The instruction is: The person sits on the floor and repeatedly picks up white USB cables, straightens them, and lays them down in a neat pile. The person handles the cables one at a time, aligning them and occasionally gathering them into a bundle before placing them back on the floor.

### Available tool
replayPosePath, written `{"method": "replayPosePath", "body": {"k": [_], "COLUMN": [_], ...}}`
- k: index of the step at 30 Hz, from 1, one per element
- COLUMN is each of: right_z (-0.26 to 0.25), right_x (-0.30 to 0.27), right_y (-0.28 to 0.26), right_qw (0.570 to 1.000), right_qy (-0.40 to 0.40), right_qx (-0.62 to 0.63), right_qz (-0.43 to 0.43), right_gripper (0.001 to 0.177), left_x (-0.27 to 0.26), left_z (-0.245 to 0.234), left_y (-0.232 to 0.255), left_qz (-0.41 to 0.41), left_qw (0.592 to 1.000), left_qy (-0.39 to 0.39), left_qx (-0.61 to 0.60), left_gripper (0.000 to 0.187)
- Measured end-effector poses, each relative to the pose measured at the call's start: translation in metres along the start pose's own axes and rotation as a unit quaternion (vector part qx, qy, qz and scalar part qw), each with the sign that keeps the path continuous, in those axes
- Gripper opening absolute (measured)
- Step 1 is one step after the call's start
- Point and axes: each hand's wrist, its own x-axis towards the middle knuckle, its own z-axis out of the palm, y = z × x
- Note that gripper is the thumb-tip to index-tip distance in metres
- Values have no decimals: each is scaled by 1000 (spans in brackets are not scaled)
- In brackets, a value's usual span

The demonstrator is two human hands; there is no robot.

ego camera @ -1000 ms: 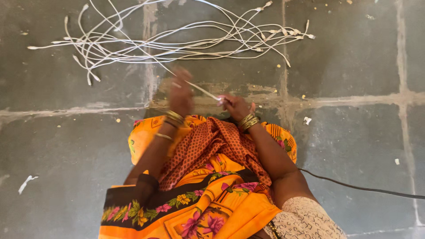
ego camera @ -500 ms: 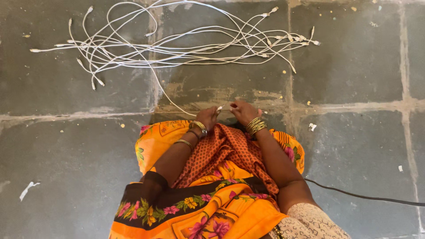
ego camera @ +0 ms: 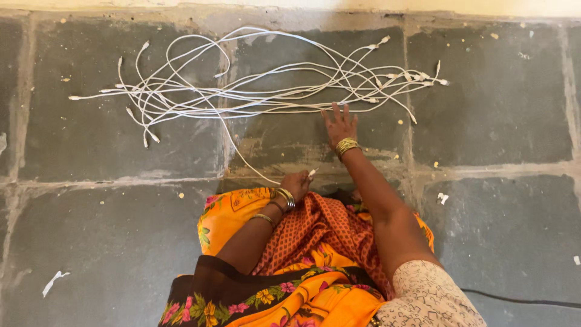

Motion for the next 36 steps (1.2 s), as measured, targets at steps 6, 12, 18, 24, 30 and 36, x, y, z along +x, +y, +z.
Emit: {"method": "replayPosePath", "body": {"k": [6,12,18,24,30,36], "right_z": [11,5,-20,-45,-58,-61], "right_x": [57,102,141,168,183,184], "right_y": [21,27,42,64,75,81], "right_qw": [997,999,998,994,988,991], "right_qy": [38,-2,-28,-99,-149,-133], "right_qx": [-46,-29,-62,-45,-38,0], "right_qz": [-42,-38,-20,-9,-23,-22], "right_gripper": [73,71,104,144,151,152], "left_x": [4,2,-2,-4,-4,-3], "left_z": [13,12,-5,-8,-12,-16], "left_y": [-11,-5,9,17,20,24], "left_qz": [36,55,51,13,39,18], "left_qw": [999,997,993,992,991,988], "left_qy": [0,-27,-42,-92,-101,-131], "left_qx": [-22,-50,-102,-87,-82,-77], "left_gripper": [27,23,21,22,23,28]}}
